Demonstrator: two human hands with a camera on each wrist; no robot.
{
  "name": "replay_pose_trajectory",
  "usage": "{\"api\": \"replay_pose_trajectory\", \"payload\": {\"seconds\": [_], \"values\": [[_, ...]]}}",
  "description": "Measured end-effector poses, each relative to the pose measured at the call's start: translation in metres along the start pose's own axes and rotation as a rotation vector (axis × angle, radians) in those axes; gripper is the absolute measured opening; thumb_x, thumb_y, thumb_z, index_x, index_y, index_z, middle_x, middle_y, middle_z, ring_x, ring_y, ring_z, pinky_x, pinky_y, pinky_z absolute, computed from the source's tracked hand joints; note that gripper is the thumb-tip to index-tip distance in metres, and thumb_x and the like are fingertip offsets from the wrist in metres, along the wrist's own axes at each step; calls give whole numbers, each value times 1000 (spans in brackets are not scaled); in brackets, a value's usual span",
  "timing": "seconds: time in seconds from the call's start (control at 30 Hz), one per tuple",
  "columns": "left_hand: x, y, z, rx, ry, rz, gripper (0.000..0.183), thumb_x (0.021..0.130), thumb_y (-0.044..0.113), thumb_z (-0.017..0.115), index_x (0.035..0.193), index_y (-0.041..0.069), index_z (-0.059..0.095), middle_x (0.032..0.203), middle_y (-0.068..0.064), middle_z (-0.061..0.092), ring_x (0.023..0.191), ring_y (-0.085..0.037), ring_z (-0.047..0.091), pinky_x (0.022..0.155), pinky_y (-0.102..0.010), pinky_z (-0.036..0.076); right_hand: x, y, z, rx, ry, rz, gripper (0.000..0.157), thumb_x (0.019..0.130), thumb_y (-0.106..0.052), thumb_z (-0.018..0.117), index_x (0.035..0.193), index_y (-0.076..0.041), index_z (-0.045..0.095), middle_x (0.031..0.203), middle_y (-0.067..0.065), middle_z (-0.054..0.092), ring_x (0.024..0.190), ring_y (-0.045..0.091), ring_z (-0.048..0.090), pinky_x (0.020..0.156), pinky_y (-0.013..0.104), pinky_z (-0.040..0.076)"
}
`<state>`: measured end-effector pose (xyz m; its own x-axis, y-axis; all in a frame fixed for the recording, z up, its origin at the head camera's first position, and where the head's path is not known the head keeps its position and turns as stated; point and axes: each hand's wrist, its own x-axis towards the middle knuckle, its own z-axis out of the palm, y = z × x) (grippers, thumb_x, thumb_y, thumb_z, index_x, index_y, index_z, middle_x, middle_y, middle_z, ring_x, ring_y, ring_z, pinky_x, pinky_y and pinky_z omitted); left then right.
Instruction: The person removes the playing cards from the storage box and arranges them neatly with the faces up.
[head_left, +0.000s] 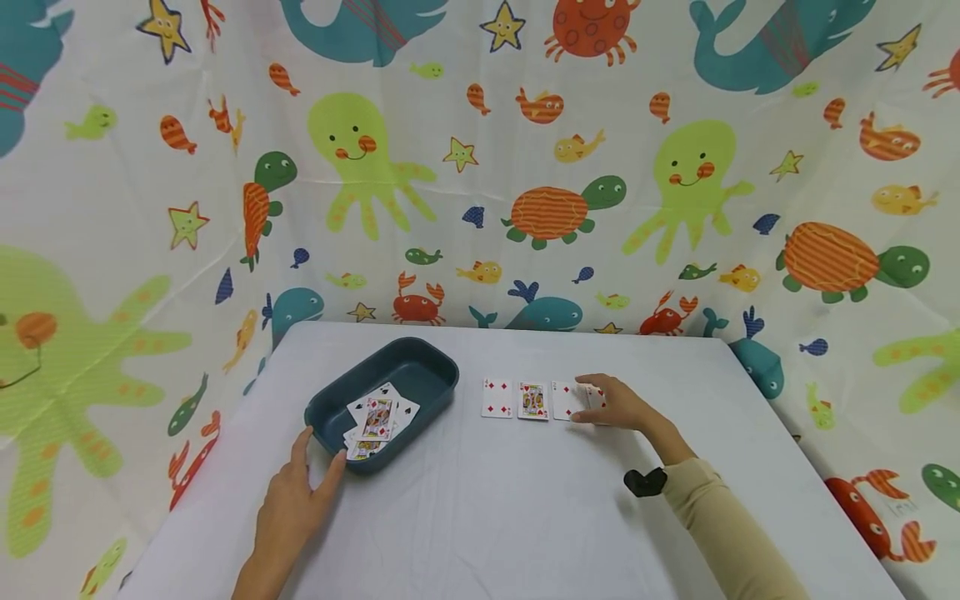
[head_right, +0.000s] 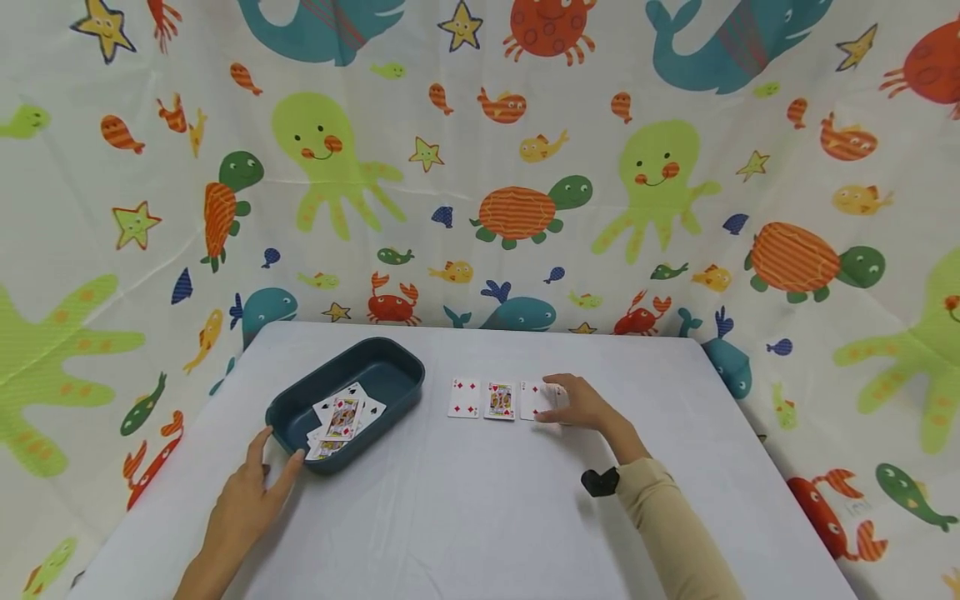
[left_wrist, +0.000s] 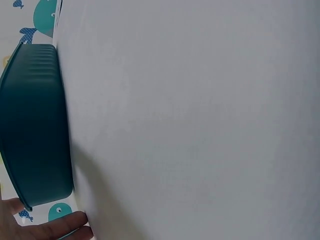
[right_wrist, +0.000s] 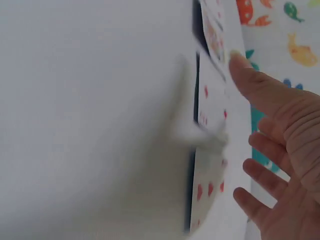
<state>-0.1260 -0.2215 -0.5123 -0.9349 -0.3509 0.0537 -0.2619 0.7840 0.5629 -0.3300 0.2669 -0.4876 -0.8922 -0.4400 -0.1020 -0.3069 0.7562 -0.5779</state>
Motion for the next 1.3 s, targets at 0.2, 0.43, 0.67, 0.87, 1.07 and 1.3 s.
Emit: {"api": "replay_pose_trajectory", "payload": {"seconds": [0.2,0.43,0.67,0.87,1.07,1.3], "values": [[1,0,-1,11,-8,16,85,101,62,47,159,5,22,128,-42,56,115,-62,55,86,-70,47,4,-29,13,71,32,-89,70,93,-41,74,148,-4,51,149,20,51,137,44,47,107,62,41],[1,1,-2,9,-19,6,86,101,63,46,159,4,21,128,-44,54,116,-62,54,87,-70,46,8,-78,29,188,50,-192,63,95,-36,74,147,-7,53,147,13,55,135,37,51,108,55,44],[0,2,-2,3,-7,16,85,102,62,46,159,3,21,128,-45,54,116,-63,54,87,-71,46,19,-115,49,243,53,-302,62,94,-36,75,147,-11,53,147,7,55,134,31,53,107,47,47],[-2,2,-1,8,-7,16,85,102,61,46,159,2,21,129,-46,53,117,-63,53,88,-71,47,24,-137,63,285,30,-368,60,95,-30,74,147,-9,52,145,8,56,133,32,53,107,44,47],[-1,3,1,11,-7,8,86,102,62,45,159,3,21,128,-45,54,116,-62,54,89,-70,47,27,-155,74,351,53,-352,61,94,-32,75,146,-9,53,147,9,56,133,30,54,106,43,48],[1,3,1,31,-43,-34,89,102,63,46,160,1,20,129,-43,54,118,-58,54,93,-69,46,33,-173,91,438,44,-381,58,94,-30,76,145,-11,54,145,6,56,132,29,54,107,45,47]]}}
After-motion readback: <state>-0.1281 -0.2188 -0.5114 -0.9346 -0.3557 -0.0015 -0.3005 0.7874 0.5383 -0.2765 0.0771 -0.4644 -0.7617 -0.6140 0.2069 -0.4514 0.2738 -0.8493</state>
